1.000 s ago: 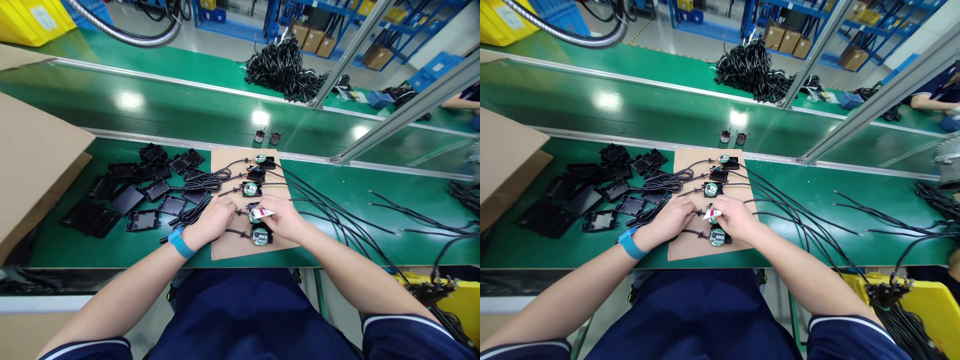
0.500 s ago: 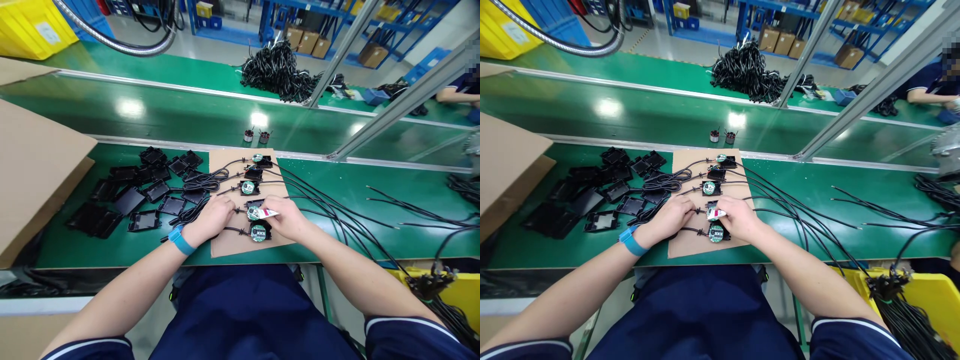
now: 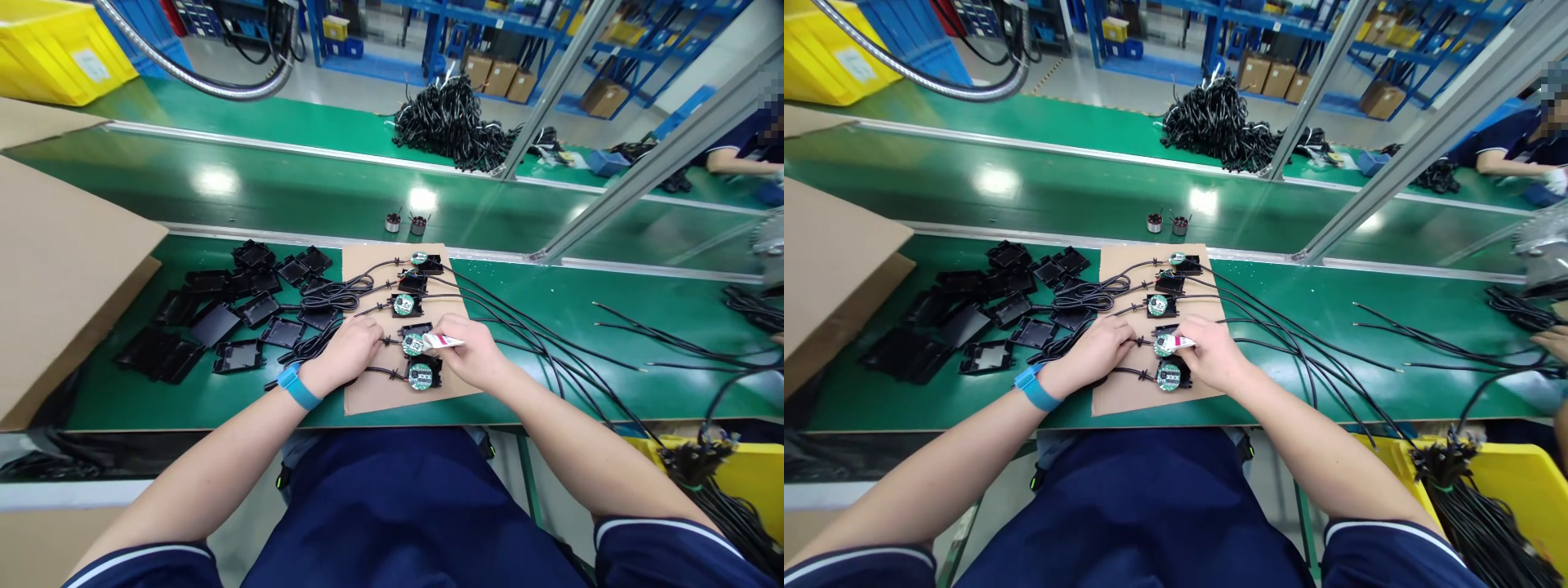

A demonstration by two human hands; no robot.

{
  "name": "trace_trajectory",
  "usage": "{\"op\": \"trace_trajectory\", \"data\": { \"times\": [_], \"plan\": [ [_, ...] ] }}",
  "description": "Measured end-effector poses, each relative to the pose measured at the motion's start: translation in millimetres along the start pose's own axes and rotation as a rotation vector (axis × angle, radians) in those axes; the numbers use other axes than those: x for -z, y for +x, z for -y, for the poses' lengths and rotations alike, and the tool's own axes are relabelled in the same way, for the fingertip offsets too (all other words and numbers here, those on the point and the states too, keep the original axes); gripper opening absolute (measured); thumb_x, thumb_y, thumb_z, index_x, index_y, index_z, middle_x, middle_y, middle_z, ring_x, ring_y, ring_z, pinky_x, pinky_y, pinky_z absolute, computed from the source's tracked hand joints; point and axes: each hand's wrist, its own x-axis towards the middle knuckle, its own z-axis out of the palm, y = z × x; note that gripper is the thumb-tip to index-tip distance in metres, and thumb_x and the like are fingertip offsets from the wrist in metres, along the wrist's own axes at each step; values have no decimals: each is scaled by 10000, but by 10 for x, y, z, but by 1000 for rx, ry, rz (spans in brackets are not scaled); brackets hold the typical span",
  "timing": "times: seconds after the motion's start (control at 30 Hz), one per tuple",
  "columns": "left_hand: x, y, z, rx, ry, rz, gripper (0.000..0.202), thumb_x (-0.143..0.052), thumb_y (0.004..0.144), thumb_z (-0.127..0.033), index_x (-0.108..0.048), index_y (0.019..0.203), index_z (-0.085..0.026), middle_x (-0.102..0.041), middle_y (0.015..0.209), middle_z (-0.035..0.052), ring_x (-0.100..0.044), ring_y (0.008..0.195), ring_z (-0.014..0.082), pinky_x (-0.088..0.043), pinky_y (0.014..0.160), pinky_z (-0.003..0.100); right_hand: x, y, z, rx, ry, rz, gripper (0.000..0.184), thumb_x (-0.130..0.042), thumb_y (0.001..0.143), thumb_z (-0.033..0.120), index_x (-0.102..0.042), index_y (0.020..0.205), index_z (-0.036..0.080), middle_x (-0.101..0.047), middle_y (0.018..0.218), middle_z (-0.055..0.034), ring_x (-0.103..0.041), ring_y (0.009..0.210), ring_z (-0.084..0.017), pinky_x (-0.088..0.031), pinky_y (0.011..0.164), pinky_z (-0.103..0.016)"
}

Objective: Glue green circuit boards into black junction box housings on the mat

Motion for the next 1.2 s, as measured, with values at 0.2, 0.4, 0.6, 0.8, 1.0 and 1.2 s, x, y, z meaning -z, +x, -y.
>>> {"op": "trace_trajectory", "data": {
  "times": [0.2,0.4,0.6,0.8,1.0,1.2],
  "plan": [
    [99,-235,-322,-31,23,-56,173,-488,990,-266,-613,1046,-161,-620,1022,120,-547,986,272,-432,865,422,79,-94,207,25,35,45,142,-551,916,96,-622,866,208,-618,798,-41,-569,747,-172,-433,672,-292],
    [-37,-446,-442,-79,-97,-17,171,-560,976,-321,-599,1073,-186,-618,1066,104,-553,1041,264,-442,916,423,-50,-104,224,36,13,199,168,-528,889,53,-597,887,207,-601,828,-44,-551,769,-175,-426,676,-285],
    [-190,-450,-373,-79,-71,-49,190,-468,1009,-245,-641,959,-185,-612,973,89,-545,978,237,-452,890,404,-96,-88,183,39,-44,247,181,-525,867,36,-582,888,206,-585,835,-42,-545,789,-182,-420,694,-287],
    [-219,-456,-360,-83,-83,-84,219,-467,1015,-267,-652,927,-190,-599,935,77,-543,953,225,-462,889,393,-77,-81,196,45,-53,260,191,-519,858,31,-576,896,209,-580,840,-40,-544,789,-181,-424,697,-281],
    [-228,-458,-362,-74,-88,-85,202,-478,1010,-258,-649,939,-178,-607,941,85,-543,960,231,-467,897,406,-32,-121,181,32,-79,249,207,-512,846,15,-575,888,208,-570,831,-36,-534,780,-179,-411,688,-284],
    [-243,-466,-357,-63,-123,-101,137,-507,986,-223,-635,954,-188,-611,966,85,-553,985,237,-466,905,414,1,-155,195,29,-83,224,199,-524,836,17,-574,857,209,-566,793,-27,-533,740,-172,-406,657,-279]
  ]
}}
